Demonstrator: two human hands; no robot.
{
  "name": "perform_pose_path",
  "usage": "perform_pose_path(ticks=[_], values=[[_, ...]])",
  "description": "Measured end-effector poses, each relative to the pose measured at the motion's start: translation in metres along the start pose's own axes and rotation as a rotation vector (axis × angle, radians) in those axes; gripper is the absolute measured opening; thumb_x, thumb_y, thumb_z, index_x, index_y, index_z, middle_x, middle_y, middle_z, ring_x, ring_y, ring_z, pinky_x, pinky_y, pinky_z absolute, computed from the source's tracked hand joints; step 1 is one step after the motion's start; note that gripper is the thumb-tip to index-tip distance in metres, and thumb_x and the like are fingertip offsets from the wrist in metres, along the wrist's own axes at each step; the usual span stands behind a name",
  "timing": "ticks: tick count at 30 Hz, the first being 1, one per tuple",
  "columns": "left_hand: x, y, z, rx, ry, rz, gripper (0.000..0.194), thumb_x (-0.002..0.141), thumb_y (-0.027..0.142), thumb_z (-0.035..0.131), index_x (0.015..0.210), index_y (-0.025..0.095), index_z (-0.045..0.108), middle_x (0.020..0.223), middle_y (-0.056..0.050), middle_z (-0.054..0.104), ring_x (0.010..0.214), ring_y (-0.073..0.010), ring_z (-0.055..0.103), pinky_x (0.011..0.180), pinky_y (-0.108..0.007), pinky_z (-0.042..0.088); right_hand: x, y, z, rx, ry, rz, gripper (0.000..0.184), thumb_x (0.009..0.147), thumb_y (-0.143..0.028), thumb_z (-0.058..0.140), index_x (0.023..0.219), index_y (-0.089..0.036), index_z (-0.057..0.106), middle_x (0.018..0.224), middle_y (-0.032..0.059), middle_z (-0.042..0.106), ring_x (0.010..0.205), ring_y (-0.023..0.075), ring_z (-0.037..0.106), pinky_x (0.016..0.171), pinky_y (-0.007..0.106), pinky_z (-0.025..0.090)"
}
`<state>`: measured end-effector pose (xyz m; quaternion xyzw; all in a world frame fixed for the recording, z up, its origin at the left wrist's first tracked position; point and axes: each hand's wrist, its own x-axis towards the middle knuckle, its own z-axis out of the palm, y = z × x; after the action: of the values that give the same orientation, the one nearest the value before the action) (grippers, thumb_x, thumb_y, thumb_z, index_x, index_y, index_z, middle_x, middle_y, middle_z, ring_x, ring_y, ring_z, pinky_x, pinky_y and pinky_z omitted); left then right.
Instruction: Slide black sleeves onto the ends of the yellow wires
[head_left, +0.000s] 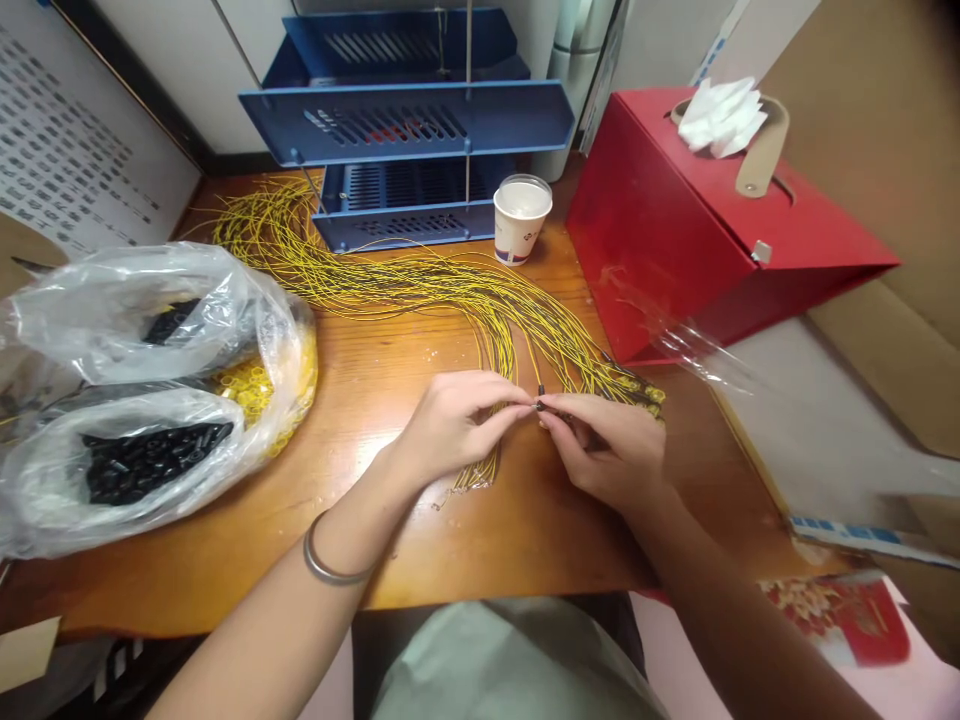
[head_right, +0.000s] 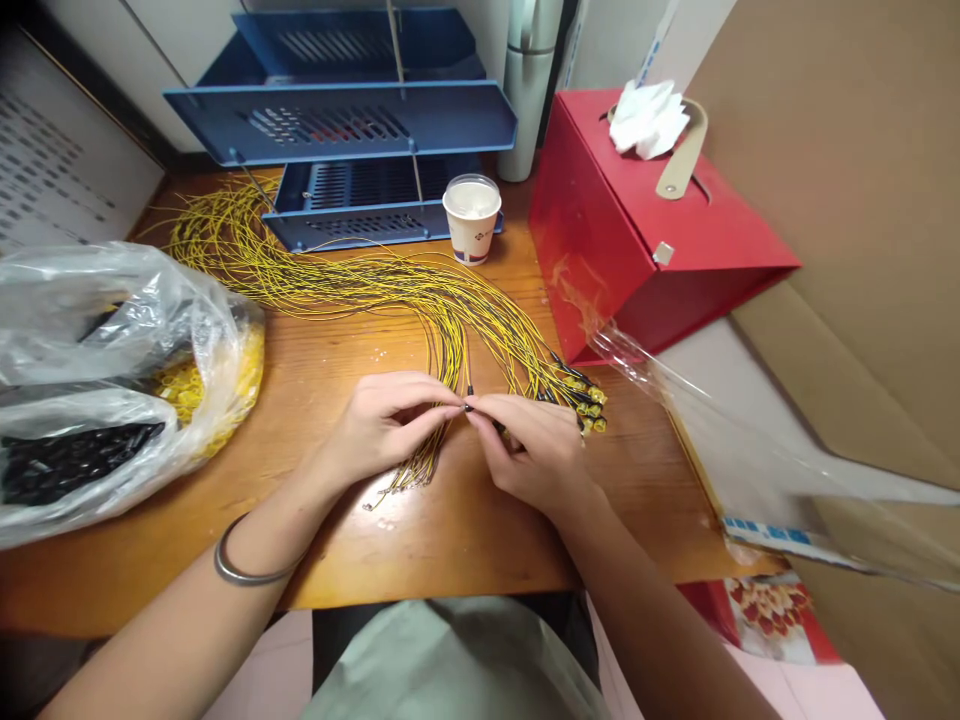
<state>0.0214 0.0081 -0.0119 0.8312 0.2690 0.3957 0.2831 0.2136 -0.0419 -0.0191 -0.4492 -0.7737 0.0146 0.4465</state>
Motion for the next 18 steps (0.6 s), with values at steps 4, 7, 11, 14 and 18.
perform_pose_path(ticks=[4, 7, 11, 14, 18], values=[[0.0011, 0.0018, 0.0005, 0.003, 0.017, 0.052, 0.011, 0.088, 0.015, 0.063, 0.089, 0.011, 0.073, 0.081, -0.008, 0.075, 0.069, -0.013, 0.067, 0.066, -0.025, 0.053, -0.0018, 0.0011, 0.0, 0.02, 0.032, -0.015, 0.018, 0.077, -0.007, 0.07, 0.091, -0.019, 0.068, 0.085, 0.0012, 0.077, 0.071, 0.0108, 0.072, 0.067, 0.018, 0.054], [0.0015, 0.0019, 0.0011, 0.009, 0.023, 0.085, 0.01, 0.087, 0.014, 0.064, 0.089, 0.01, 0.073, 0.081, -0.008, 0.075, 0.069, -0.0133, 0.067, 0.066, -0.025, 0.054, -0.0031, 0.001, -0.0003, 0.019, 0.059, -0.002, 0.017, 0.077, -0.008, 0.072, 0.089, -0.02, 0.068, 0.083, -0.0002, 0.077, 0.067, 0.0093, 0.071, 0.063, 0.016, 0.053], [0.0017, 0.0017, 0.0008, 0.063, 0.017, 0.141, 0.009, 0.087, 0.012, 0.063, 0.09, 0.01, 0.071, 0.083, -0.008, 0.075, 0.072, -0.014, 0.068, 0.067, -0.025, 0.054, -0.0027, -0.0009, -0.0006, -0.03, 0.097, 0.038, 0.014, 0.078, -0.013, 0.073, 0.09, -0.019, 0.069, 0.067, -0.0032, 0.073, 0.041, 0.0046, 0.054, 0.049, 0.017, 0.047], [0.0012, 0.0013, 0.0008, 0.107, 0.024, 0.174, 0.009, 0.087, 0.012, 0.063, 0.092, 0.01, 0.07, 0.083, -0.008, 0.075, 0.073, -0.0145, 0.068, 0.067, -0.026, 0.054, -0.0011, -0.0022, -0.0008, -0.059, 0.094, 0.041, 0.014, 0.079, -0.012, 0.072, 0.091, -0.018, 0.07, 0.059, -0.0054, 0.069, 0.037, 0.0028, 0.046, 0.046, 0.016, 0.043], [-0.0008, 0.0004, 0.0017, 0.164, 0.023, 0.188, 0.01, 0.088, 0.013, 0.061, 0.094, 0.01, 0.069, 0.084, -0.009, 0.074, 0.074, -0.0152, 0.068, 0.068, -0.027, 0.054, -0.0012, -0.0012, -0.0004, -0.057, 0.073, 0.03, 0.015, 0.079, -0.011, 0.071, 0.091, -0.019, 0.07, 0.072, -0.0032, 0.075, 0.04, 0.0025, 0.05, 0.047, 0.016, 0.043]])
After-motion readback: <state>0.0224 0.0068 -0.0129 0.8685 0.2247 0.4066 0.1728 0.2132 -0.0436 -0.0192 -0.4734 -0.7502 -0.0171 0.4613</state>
